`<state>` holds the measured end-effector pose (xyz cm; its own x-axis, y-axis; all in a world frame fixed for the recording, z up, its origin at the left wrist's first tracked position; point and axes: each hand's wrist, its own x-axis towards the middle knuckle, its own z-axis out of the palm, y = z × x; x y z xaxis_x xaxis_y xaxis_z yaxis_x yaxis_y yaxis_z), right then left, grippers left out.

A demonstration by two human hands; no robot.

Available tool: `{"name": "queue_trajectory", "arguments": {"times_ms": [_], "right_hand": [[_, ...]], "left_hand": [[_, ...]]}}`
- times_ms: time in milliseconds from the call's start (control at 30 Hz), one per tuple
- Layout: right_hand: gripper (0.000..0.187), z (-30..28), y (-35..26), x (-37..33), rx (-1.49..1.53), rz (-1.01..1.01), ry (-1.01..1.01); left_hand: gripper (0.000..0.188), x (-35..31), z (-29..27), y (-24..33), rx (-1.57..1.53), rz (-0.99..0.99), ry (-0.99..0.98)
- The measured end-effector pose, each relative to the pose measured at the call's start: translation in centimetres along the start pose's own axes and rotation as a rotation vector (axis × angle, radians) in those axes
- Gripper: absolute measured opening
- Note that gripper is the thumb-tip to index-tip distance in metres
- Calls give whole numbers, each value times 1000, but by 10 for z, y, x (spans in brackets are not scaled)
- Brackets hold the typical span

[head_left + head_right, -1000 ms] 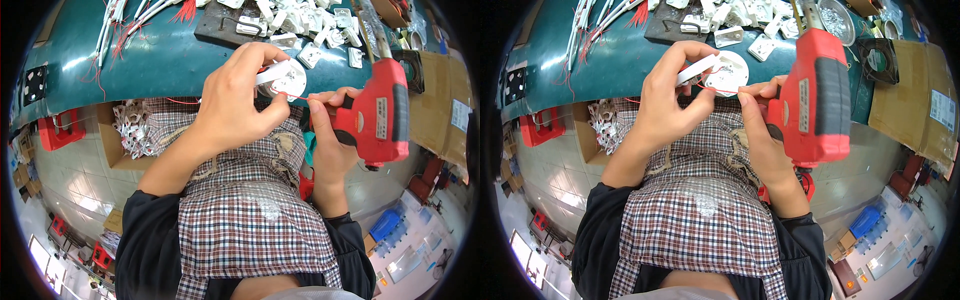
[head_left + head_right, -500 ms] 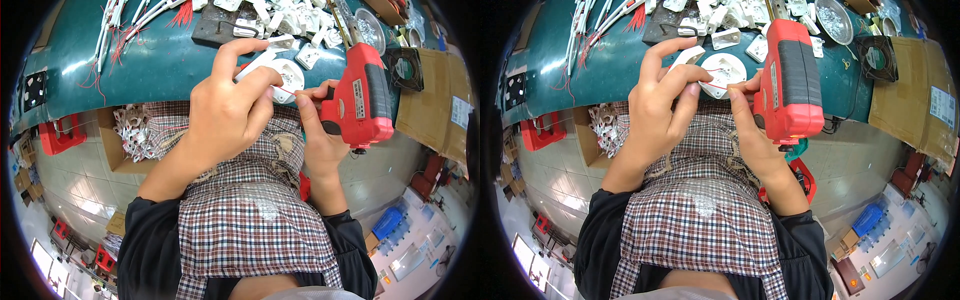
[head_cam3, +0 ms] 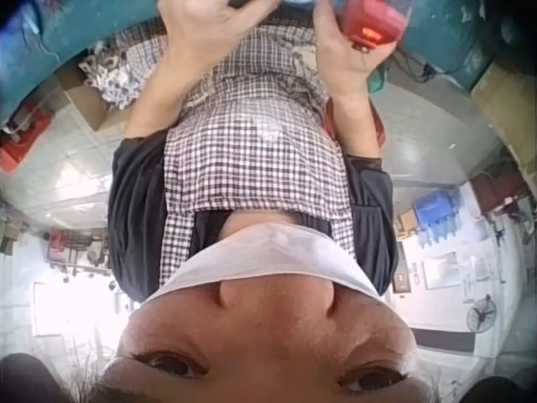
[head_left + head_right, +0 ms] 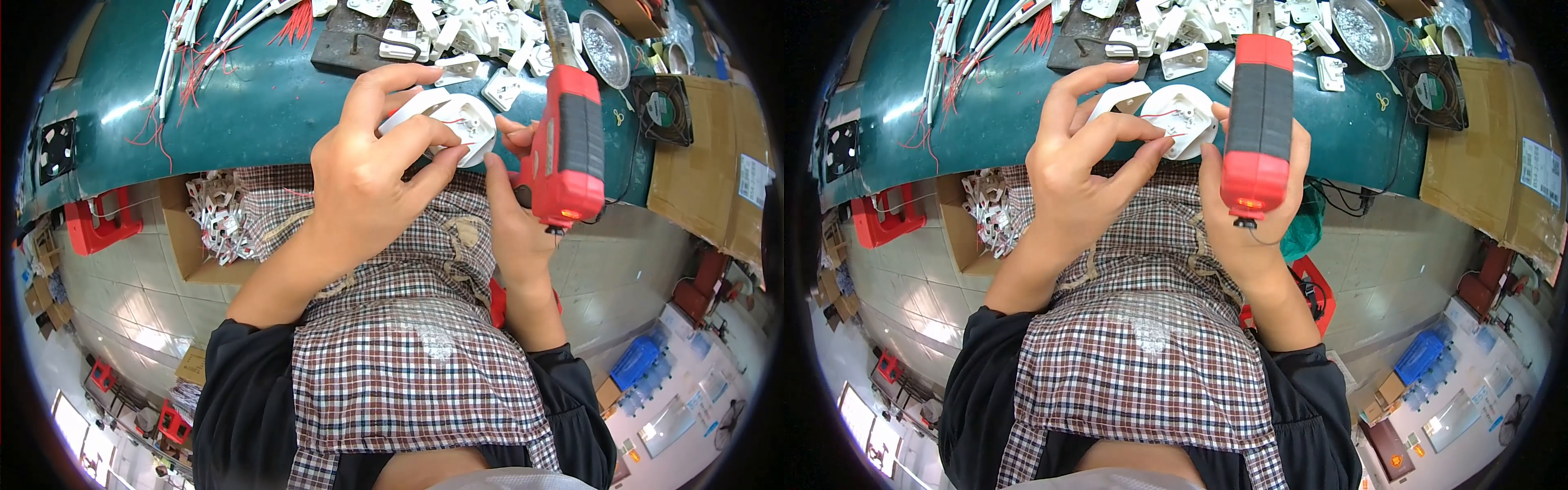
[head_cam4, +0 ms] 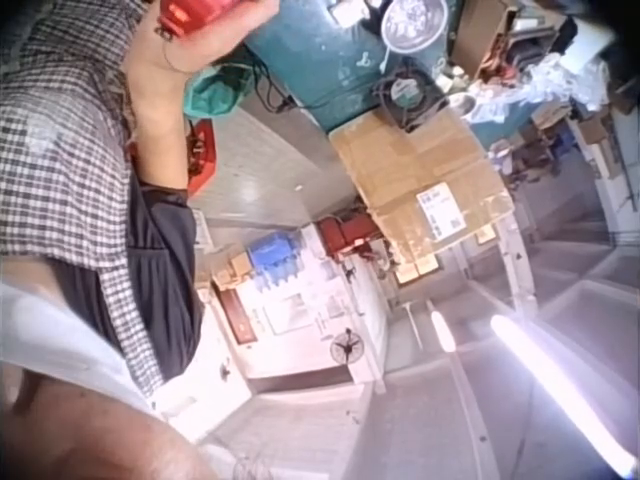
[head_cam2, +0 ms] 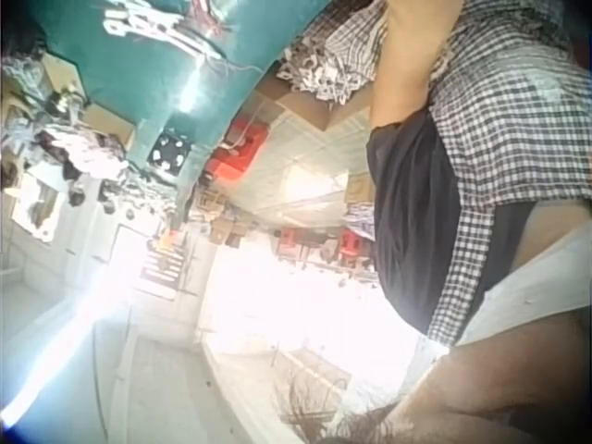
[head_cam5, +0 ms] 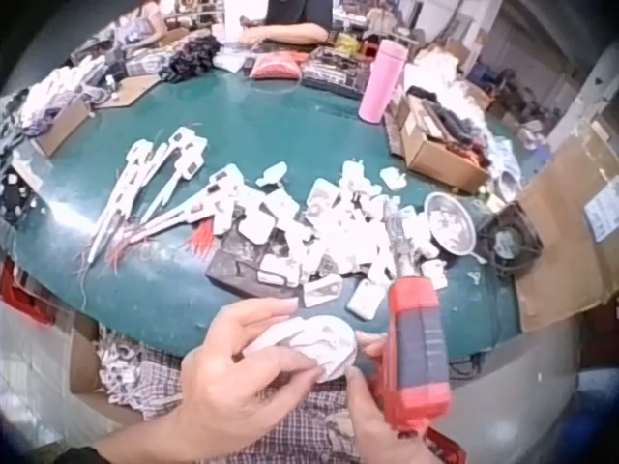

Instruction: Soldering wires to LED light bases on a factory assembly line.

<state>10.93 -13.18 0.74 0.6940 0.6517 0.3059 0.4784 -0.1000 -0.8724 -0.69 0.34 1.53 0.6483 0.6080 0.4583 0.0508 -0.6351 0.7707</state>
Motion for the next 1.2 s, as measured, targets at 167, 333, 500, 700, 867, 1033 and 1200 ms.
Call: {"name": "queue_trajectory", "arguments": {"times_ms": [167,333,500,700,867,1033,1200], "right_hand": [[61,0,-3,-4,-11,103,-38],[61,1,-1,-8,18,123,-15],[39,-11,-22,-10,188,234,44],[35,-66,-54,-25,128,327,5],[39,-113,-56,-50,-27,267,-131],[26,-135,-60,-59,-334,259,-254],[24,-135,-57,-57,-310,244,-307]], "left_hand": [[16,-2,7,-2,68,23,33],[16,-2,10,2,111,-9,51],[15,1,9,2,117,-22,12],[13,1,5,0,75,-69,-45],[10,2,3,0,15,-116,-88],[9,1,1,0,-39,-161,-100],[9,2,0,-2,-14,-118,-115]]}}
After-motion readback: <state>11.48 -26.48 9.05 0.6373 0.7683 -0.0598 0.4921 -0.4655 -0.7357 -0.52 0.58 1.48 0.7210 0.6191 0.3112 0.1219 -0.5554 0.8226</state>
